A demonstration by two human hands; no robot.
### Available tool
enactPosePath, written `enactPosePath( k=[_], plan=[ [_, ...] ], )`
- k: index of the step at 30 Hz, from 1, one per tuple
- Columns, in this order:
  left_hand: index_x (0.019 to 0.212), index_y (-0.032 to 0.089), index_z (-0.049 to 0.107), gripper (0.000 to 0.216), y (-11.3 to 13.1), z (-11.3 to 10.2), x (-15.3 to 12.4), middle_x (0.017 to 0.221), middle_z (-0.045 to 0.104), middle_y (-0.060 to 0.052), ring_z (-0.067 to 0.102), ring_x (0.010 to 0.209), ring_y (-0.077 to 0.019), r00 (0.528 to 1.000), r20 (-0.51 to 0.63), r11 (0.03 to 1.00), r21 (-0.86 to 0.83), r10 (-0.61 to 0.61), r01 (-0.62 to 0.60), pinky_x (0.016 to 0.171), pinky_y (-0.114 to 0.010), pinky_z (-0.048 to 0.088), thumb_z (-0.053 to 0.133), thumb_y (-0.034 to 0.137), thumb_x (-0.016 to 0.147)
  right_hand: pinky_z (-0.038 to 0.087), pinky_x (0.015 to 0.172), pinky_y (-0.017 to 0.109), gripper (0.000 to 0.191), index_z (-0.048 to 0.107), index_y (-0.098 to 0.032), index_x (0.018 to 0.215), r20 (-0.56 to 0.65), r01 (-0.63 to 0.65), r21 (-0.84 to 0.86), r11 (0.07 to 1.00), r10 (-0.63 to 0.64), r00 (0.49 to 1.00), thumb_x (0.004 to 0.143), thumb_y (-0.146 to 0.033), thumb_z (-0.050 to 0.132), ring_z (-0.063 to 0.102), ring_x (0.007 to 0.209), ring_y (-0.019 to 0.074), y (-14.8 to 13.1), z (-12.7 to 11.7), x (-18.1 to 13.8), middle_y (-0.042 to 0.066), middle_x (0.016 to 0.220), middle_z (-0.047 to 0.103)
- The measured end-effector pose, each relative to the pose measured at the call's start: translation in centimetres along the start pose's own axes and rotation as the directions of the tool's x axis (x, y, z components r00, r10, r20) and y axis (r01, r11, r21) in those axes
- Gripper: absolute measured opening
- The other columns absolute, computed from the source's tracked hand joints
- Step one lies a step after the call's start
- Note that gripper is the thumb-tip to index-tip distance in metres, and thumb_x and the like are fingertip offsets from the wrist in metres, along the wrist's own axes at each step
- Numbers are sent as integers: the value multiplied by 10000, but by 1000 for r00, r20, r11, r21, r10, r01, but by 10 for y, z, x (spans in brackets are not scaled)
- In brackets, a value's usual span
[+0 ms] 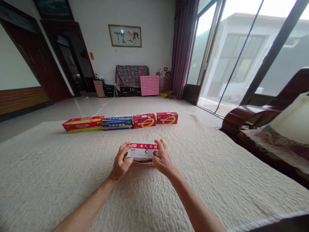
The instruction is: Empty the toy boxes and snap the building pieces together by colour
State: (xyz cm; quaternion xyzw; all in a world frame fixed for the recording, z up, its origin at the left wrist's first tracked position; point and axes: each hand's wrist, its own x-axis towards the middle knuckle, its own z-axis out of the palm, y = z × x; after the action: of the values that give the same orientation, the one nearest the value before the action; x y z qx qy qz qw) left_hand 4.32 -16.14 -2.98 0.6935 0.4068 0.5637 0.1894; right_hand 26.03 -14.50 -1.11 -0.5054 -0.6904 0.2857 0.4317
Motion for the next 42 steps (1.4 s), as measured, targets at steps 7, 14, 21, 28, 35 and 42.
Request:
enactPosePath(
  k=[7, 14, 21, 28, 35, 42],
  plan=[
    [1183, 225, 567, 472, -2, 1, -1, 1346, 457, -87, 443, 1258, -271, 1000, -17, 1000, -21, -13, 13, 971, -401, 458, 500, 146, 723, 223, 1129, 519, 694, 432, -210, 1336, 79, 73, -73, 995, -67, 995, 650, -124, 492, 197, 1429, 294, 2, -12, -5, 135, 1542, 195],
    [1134, 214, 586, 431, -2, -1, 1, 1290, 505, -81, 472, 1226, -265, 992, -73, 991, -91, -107, 100, 894, -350, 495, 498, 166, 715, 224, 1127, 540, 611, 409, -174, 1366, 140, 127, -138, 982, -107, 984, 763, -202, 497, 223, 1421, 304, -3, -19, -8, 174, 1521, 256],
    [1123, 210, 603, 427, -2, 0, 0, 1296, 496, -88, 481, 1215, -268, 994, -59, 992, -95, -90, 84, 866, -339, 503, 518, 162, 708, 287, 1108, 522, 580, 415, -182, 1354, 158, 195, -160, 968, -170, 973, 806, -307, 557, 253, 1408, 313, -6, -23, -7, 180, 1506, 278],
    [1137, 218, 590, 428, -1, 0, 1, 1291, 487, -89, 522, 1158, -254, 994, -53, 993, -71, -98, 94, 824, -316, 516, 541, 165, 715, 340, 1076, 513, 658, 443, -200, 1332, 183, 133, -210, 969, -95, 978, 688, -190, 575, 292, 1383, 345, -9, -22, -7, 173, 1518, 217],
    [1189, 234, 563, 507, 2, -2, -1, 1329, 434, -96, 474, 1219, -269, 998, 51, 997, -59, -37, 40, 884, -353, 498, 528, 126, 695, 332, 1086, 495, 670, 442, -209, 1311, 102, 57, -209, 976, -36, 994, 653, -130, 540, 246, 1400, 332, -12, -11, -6, 147, 1512, 199],
    [1199, 241, 554, 528, 1, 1, -2, 1336, 436, -90, 436, 1260, -277, 1000, 30, 999, -45, -8, 10, 964, -390, 459, 514, 110, 689, 304, 1091, 537, 615, 421, -179, 1321, 222, 201, -289, 936, -139, 965, 714, -118, 508, 236, 1395, 338, -17, -20, -8, 171, 1495, 251]
  ],
)
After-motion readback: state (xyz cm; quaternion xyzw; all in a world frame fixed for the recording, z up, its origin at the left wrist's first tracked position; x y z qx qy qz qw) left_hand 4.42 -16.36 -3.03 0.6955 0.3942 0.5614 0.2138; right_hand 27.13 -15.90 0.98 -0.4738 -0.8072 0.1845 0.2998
